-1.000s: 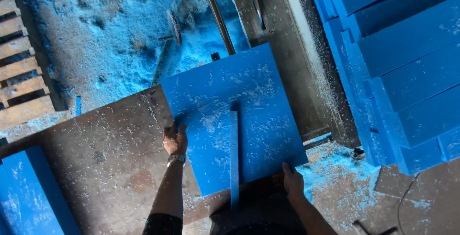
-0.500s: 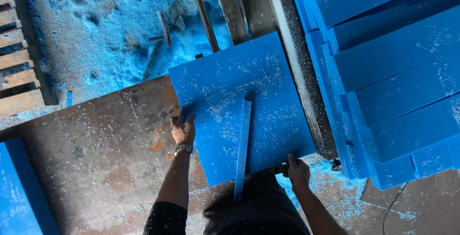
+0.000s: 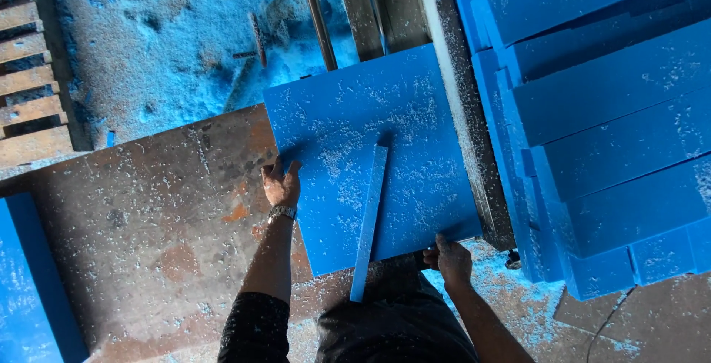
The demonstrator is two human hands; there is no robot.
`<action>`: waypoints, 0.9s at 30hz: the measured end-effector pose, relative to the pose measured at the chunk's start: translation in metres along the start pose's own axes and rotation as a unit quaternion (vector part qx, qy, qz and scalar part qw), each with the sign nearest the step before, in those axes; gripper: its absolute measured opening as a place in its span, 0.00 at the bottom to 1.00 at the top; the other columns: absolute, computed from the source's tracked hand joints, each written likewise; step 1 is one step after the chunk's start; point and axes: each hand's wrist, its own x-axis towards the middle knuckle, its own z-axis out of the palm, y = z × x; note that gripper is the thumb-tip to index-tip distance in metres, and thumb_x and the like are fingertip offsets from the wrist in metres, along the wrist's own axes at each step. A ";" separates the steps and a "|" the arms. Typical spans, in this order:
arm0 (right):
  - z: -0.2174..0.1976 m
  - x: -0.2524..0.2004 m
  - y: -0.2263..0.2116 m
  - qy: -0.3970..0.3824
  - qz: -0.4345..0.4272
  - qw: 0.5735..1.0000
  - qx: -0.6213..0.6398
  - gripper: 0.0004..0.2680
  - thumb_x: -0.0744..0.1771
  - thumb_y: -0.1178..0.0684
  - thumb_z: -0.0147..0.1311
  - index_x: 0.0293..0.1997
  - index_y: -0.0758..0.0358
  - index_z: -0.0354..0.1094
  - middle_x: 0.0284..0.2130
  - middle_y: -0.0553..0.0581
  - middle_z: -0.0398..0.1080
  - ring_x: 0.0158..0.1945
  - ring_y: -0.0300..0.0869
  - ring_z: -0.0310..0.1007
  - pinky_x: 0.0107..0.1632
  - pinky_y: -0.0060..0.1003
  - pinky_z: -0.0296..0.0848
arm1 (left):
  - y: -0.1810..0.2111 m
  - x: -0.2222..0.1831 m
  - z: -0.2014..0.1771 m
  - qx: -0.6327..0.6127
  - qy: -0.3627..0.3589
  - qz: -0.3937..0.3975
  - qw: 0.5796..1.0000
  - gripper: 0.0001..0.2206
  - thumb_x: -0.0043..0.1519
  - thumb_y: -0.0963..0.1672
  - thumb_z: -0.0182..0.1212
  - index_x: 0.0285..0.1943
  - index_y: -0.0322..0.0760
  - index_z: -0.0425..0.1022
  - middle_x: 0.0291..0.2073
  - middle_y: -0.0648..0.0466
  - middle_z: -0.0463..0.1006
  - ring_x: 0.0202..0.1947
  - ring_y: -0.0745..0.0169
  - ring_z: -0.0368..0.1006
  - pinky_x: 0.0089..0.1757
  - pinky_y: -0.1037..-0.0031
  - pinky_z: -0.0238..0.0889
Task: Cutting large blue foam sheets into smaller strips using a manual cutting machine on a production floor.
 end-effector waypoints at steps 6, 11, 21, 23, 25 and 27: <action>0.013 -0.014 0.022 -0.030 -0.032 0.998 0.044 0.12 0.73 0.52 0.48 0.49 0.76 0.68 0.33 0.67 0.75 0.28 0.50 0.73 0.34 0.44 0.72 | -0.007 0.003 -0.004 0.003 -0.016 0.047 0.999 0.23 0.57 0.56 0.60 0.57 0.48 0.77 0.47 0.45 0.68 0.43 0.41 0.68 0.41 0.53 0.64; 0.076 -0.051 0.054 -0.128 -0.145 0.896 -0.400 0.35 0.61 0.17 0.40 0.55 0.65 0.63 0.37 0.56 0.76 0.32 0.46 0.79 0.41 0.40 0.75 | -0.032 0.002 -0.014 -0.105 -0.142 0.016 0.984 0.25 0.60 0.52 0.63 0.68 0.54 0.71 0.51 0.51 0.70 0.49 0.52 0.68 0.48 0.62 0.61; 0.147 -0.027 0.150 0.042 -0.144 0.925 -0.348 0.27 0.62 0.27 0.59 0.55 0.60 0.66 0.48 0.68 0.78 0.56 0.58 0.78 0.60 0.52 0.76 | -0.064 -0.072 -0.075 0.160 0.021 0.201 0.966 0.36 0.48 0.38 0.62 0.70 0.61 0.68 0.69 0.52 0.61 0.67 0.36 0.59 0.56 0.43 0.65; 0.125 -0.036 0.155 0.092 -0.145 0.951 -0.259 0.30 0.64 0.31 0.61 0.59 0.73 0.63 0.56 0.80 0.70 0.61 0.68 0.71 0.66 0.56 0.68 | -0.085 -0.084 -0.070 0.199 -0.044 0.298 0.932 0.39 0.46 0.47 0.62 0.74 0.59 0.63 0.75 0.52 0.52 0.68 0.34 0.58 0.55 0.45 0.64; 0.066 -0.044 0.180 0.071 -0.218 0.896 -0.381 0.20 0.65 0.37 0.56 0.56 0.59 0.70 0.55 0.75 0.70 0.60 0.66 0.73 0.64 0.57 0.71 | -0.085 -0.113 -0.068 0.224 -0.096 0.346 0.906 0.41 0.49 0.53 0.64 0.77 0.51 0.58 0.77 0.47 0.50 0.73 0.34 0.51 0.62 0.46 0.53; 0.027 -0.077 0.162 0.048 -0.297 0.820 -0.487 0.13 0.66 0.43 0.51 0.53 0.44 0.78 0.54 0.69 0.70 0.58 0.64 0.75 0.62 0.58 0.74 | -0.081 -0.125 -0.057 0.249 -0.136 0.397 0.873 0.47 0.52 0.58 0.66 0.81 0.44 0.53 0.79 0.42 0.48 0.77 0.35 0.43 0.69 0.46 0.43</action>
